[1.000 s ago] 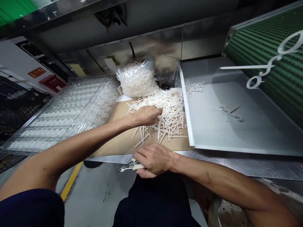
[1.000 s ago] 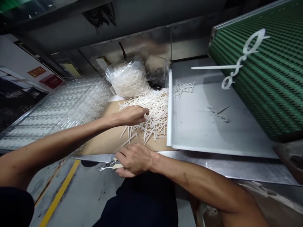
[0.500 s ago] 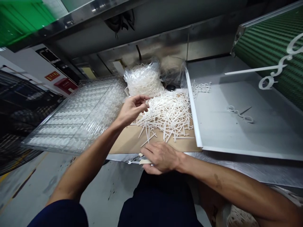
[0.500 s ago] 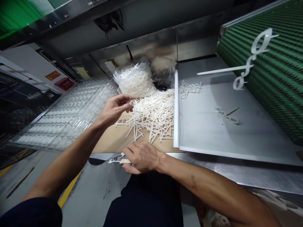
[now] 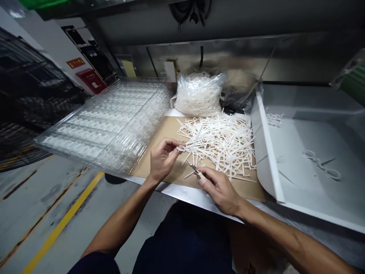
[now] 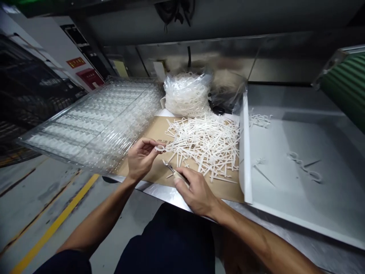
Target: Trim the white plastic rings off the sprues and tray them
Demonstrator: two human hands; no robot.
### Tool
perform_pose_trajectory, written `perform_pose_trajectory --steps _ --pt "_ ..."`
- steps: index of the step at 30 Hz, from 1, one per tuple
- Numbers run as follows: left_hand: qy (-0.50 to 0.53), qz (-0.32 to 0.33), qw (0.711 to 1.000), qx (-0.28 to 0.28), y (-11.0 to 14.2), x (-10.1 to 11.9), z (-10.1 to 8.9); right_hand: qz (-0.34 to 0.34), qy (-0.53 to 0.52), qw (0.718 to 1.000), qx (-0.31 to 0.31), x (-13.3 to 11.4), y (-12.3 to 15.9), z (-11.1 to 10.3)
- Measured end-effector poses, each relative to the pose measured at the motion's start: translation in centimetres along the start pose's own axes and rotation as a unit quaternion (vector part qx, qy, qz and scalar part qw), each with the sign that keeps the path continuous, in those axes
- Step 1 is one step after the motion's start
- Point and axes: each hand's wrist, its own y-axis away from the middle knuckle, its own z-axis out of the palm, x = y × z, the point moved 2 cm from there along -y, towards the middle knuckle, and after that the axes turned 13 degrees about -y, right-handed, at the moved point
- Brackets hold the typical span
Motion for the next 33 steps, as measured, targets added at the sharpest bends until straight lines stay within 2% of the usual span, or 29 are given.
perform_pose_trajectory --steps 2,4,8,15,25,33 --pt "-0.037 0.075 0.995 0.056 1.1 -0.5 -0.1 0.052 -0.055 0.997 -0.012 0.5 0.0 -0.1" --pt "-0.040 0.120 0.989 0.082 2.0 -0.9 0.0 0.095 -0.104 0.990 -0.022 1.0 0.1 0.0" --pt "-0.043 0.148 0.982 0.110 3.1 -1.2 0.5 0.140 -0.160 0.977 -0.027 1.5 0.3 0.3" --pt "-0.036 0.171 0.974 0.141 3.6 -1.1 1.4 0.151 -0.174 0.973 -0.030 1.3 0.3 0.1" --pt "-0.085 0.188 0.973 0.100 4.3 -1.5 1.6 0.143 -0.181 0.973 -0.011 1.3 0.3 0.2" --pt "-0.130 0.195 0.971 0.040 4.4 -1.0 0.8 0.124 -0.080 0.989 0.006 1.1 0.4 0.0"
